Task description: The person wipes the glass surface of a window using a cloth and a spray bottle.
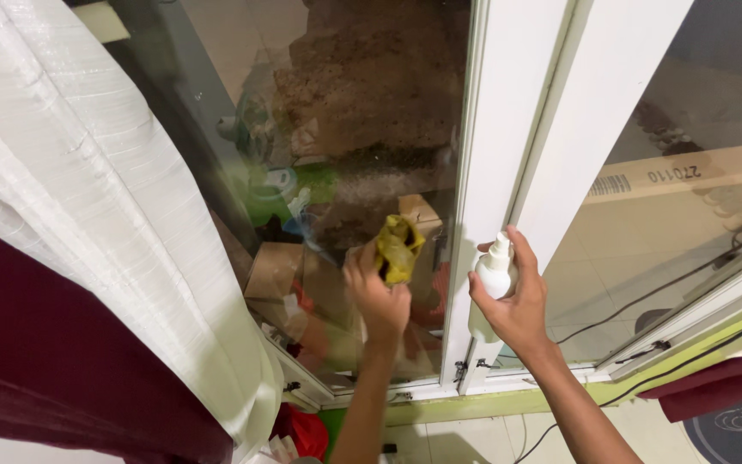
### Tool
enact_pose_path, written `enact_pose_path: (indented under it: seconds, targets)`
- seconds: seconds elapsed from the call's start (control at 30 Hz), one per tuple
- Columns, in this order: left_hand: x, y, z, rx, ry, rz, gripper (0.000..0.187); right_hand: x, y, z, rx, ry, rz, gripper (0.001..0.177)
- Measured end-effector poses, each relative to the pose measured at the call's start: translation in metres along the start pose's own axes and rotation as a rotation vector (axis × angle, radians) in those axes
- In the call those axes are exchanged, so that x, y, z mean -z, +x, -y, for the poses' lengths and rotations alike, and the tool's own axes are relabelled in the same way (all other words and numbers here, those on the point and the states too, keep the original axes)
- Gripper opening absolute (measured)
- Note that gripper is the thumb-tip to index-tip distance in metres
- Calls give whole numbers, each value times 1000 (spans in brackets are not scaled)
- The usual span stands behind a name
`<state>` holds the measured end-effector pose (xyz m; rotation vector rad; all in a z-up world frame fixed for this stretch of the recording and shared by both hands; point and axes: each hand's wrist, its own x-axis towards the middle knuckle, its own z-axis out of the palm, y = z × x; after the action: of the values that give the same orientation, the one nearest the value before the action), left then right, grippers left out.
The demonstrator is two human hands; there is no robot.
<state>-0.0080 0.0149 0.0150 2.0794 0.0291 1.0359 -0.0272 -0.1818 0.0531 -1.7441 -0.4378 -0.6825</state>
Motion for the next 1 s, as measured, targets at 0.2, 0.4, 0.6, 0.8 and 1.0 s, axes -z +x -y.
enact_pose_path:
  seconds: [0.2, 0.4, 0.6, 0.8, 1.0]
  targets:
    - [56, 38, -9, -224, 18, 11, 70, 6, 10, 7, 85, -57, -34, 94]
    - [24, 36, -21, 68, -304, -309, 63, -11, 14, 23, 28, -86, -37, 69]
    - [7, 9, -35, 377, -575, -348, 56, -17, 22, 42, 108, -169, 12, 90]
    - [10, 0, -35, 512, -607, -280, 57, -13, 31, 46, 89, -165, -39, 87]
    - [14, 13, -37, 303, -594, -264, 58, -8, 44, 54, 251, -180, -21, 77]
